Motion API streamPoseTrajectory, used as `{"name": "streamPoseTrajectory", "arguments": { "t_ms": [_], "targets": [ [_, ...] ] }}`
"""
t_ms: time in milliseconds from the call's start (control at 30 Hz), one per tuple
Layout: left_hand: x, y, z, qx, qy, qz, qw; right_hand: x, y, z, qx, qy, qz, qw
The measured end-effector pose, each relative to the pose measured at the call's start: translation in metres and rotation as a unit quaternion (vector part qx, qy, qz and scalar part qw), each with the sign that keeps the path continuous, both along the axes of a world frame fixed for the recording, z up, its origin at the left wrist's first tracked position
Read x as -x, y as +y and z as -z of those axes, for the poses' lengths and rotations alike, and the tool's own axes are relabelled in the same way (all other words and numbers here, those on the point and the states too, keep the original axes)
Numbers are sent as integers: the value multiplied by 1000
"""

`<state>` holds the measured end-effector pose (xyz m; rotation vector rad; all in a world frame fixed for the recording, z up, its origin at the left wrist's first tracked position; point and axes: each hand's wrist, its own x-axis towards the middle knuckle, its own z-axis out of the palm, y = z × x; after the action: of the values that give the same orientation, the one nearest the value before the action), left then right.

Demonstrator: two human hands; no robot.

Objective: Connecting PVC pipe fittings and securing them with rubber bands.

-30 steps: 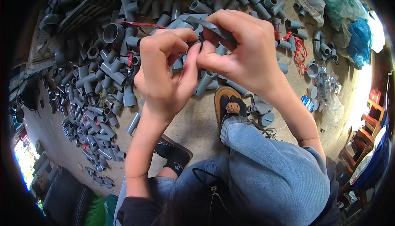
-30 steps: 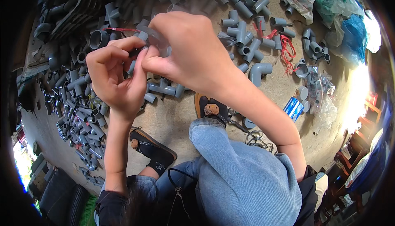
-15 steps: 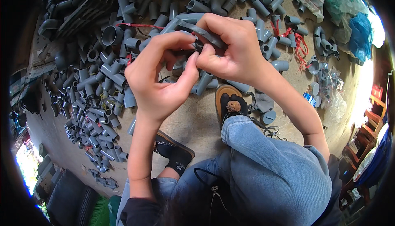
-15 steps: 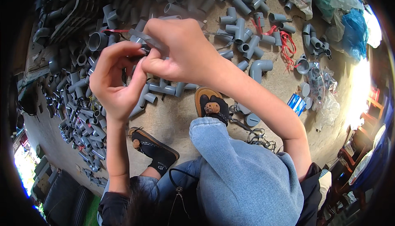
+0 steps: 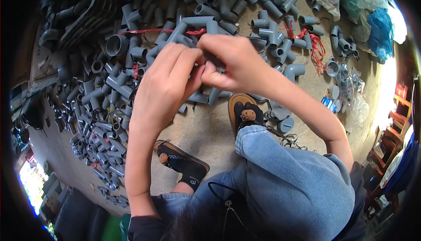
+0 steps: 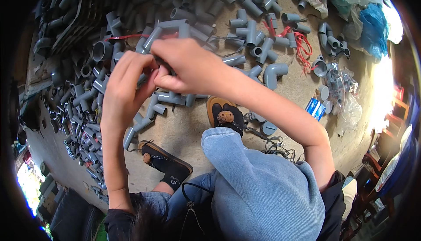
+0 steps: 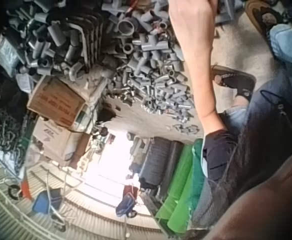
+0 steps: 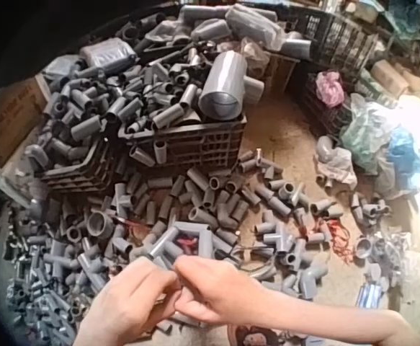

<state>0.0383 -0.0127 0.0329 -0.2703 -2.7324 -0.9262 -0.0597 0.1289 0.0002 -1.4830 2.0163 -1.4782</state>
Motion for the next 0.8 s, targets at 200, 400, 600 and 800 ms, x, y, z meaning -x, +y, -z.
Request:
{"name": "streamPoseTrajectory", "arguments": {
  "t_ms": [200, 400, 600, 800],
  "targets": [
    [-9, -1, 28, -8, 53, 26, 998, -6, -3, 3, -3, -103, -26, 994],
    [-3, -1, 20, -196, 133, -51, 970, 11, 9, 30, -31, -125, 28, 991],
    [3, 13, 11, -132, 34, -91, 986, 4, 9, 10, -60, -196, 57, 977],
    [1, 15, 13, -132, -17, -98, 986, 4, 8, 3, -145, -267, 44, 952]
  ]
}}
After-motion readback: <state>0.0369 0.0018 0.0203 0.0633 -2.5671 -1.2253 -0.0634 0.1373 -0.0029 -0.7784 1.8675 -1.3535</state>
